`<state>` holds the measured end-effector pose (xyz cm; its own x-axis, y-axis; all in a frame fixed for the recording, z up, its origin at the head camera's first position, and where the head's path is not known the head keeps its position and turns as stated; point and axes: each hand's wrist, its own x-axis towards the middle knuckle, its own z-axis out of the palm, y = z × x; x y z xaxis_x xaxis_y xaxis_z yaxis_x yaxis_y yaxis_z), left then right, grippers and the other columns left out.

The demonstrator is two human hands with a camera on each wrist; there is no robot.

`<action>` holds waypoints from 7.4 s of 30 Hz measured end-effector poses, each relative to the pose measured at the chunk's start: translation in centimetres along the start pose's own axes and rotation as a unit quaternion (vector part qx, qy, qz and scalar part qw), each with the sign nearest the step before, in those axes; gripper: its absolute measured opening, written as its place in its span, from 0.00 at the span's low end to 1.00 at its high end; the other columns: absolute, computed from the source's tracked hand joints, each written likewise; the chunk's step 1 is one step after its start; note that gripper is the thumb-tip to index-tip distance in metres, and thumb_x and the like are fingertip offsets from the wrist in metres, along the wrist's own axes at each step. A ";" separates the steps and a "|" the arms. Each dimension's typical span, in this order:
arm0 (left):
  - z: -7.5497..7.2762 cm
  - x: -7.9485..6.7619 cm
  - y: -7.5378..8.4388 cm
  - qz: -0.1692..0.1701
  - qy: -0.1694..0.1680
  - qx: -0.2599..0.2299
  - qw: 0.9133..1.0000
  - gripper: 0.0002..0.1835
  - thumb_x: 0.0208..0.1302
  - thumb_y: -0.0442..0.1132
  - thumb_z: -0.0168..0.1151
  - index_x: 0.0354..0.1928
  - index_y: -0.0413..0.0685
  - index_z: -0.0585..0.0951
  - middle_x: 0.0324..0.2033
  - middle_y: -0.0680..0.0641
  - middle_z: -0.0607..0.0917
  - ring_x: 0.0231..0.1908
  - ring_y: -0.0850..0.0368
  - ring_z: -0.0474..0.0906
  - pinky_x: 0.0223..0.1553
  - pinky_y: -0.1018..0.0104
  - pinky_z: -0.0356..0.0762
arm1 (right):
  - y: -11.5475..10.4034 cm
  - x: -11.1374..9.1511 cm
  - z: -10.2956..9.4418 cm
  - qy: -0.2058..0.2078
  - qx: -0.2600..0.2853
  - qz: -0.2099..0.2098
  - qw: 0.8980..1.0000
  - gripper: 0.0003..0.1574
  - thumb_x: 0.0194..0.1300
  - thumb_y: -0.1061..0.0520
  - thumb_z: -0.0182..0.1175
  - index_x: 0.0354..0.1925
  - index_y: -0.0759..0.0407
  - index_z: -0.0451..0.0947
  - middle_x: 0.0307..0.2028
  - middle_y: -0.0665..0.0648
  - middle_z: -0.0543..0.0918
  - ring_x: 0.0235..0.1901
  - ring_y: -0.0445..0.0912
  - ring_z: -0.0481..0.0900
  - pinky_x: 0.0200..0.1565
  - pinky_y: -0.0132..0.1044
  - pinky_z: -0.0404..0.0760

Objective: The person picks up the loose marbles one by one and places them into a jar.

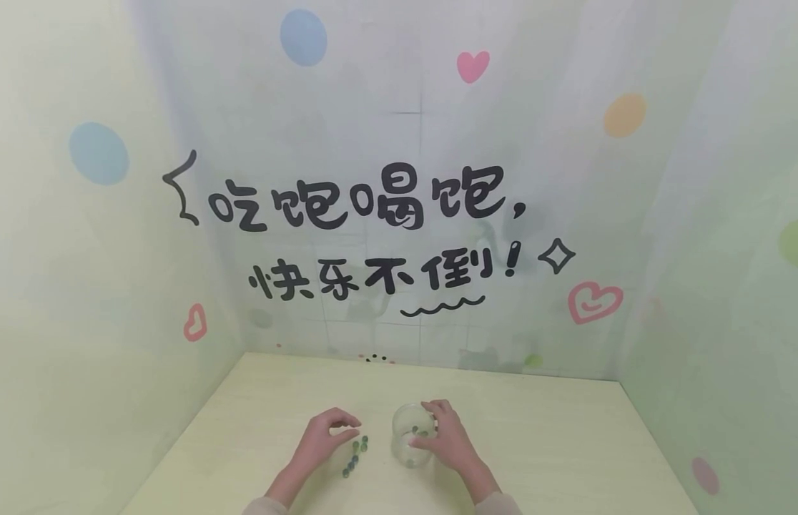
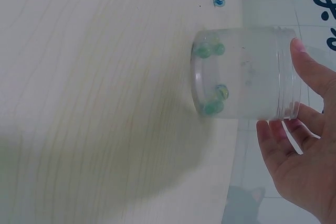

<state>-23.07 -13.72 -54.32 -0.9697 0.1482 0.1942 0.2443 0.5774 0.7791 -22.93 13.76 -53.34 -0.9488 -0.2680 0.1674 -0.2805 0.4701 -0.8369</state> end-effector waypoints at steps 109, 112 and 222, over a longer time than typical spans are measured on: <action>-0.4 -2.3 -1.5 -0.054 -0.048 0.034 0.997 0.04 0.56 0.36 0.73 0.32 0.51 0.86 0.35 0.53 0.84 0.40 0.57 0.79 0.45 0.55 0.81 | 0.0 -0.1 -0.2 -0.012 0.001 -0.001 1.000 0.43 0.55 0.57 0.75 0.63 0.72 0.69 0.59 0.70 0.71 0.59 0.64 0.73 0.55 0.55 0.81; -0.4 -2.2 -1.2 -0.050 -0.045 0.037 0.997 0.04 0.56 0.36 0.72 0.33 0.50 0.86 0.35 0.53 0.84 0.41 0.56 0.79 0.45 0.53 0.81 | -0.1 -0.1 -0.3 -0.014 0.004 0.000 1.000 0.43 0.55 0.57 0.75 0.63 0.73 0.69 0.60 0.70 0.70 0.59 0.65 0.73 0.55 0.56 0.80; 2.8 1.8 5.2 0.077 -0.020 0.008 0.997 0.03 0.61 0.40 0.71 0.36 0.51 0.87 0.35 0.53 0.87 0.41 0.50 0.81 0.46 0.57 0.81 | -0.2 0.0 -0.1 0.000 -0.002 0.001 1.000 0.42 0.54 0.58 0.75 0.62 0.72 0.70 0.59 0.69 0.72 0.58 0.64 0.74 0.55 0.55 0.82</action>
<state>-23.54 -8.25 -51.58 -0.9201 0.2681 0.2856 0.3899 0.5576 0.7328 -22.87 13.80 -53.14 -0.9496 -0.2664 0.1654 -0.2786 0.4746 -0.8350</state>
